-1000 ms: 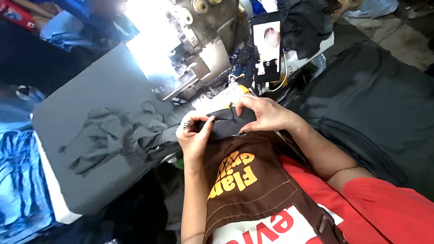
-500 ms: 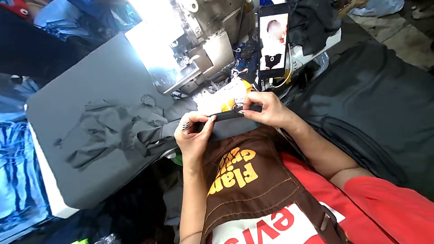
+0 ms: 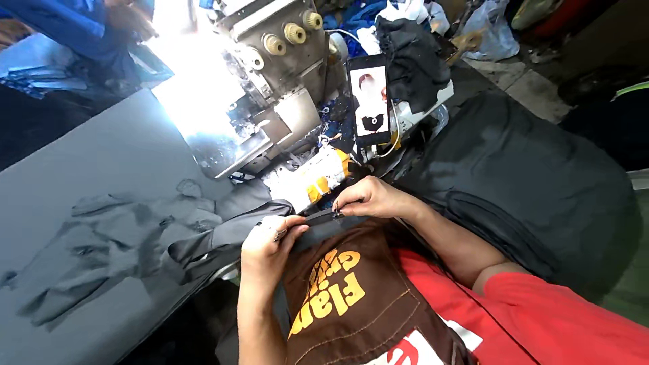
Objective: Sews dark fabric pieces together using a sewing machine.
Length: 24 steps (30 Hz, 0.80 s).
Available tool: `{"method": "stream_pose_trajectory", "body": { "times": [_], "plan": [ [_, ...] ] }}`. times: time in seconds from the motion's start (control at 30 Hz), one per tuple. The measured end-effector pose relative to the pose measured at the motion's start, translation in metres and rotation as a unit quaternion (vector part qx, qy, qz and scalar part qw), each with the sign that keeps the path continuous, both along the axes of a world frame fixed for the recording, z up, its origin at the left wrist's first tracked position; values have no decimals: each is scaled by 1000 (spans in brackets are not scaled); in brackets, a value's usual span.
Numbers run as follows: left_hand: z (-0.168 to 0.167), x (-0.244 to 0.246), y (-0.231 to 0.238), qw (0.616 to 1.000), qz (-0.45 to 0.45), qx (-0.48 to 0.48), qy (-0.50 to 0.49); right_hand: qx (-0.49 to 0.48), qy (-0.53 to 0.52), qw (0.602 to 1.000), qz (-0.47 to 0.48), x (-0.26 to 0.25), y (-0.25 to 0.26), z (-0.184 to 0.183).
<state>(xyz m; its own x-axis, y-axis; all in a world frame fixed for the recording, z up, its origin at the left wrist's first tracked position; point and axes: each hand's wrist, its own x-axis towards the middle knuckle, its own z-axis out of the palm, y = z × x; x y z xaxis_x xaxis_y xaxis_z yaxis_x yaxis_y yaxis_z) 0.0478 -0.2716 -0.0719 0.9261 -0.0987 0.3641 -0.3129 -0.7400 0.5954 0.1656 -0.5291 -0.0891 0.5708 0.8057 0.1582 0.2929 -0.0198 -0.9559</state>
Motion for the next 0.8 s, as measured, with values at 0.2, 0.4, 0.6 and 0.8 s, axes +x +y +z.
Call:
{"method": "stream_pose_trajectory", "body": {
  "times": [0.2, 0.4, 0.6, 0.8],
  "plan": [
    [-12, -6, -21, 941, 37, -327, 82, 23, 23, 999, -13, -3, -1, -3],
    [4, -9, -46, 765, 64, -599, 229, 39, 37, 999, -11, -5, 3, -4],
    [3, -13, -37, 923, 101, -338, 158, 9, 34, 999, -28, -7, 5, -4],
    [-3, -11, -31, 945, 124, -285, 98, 8, 19, 999, -29, -5, 13, -4]
  ]
}}
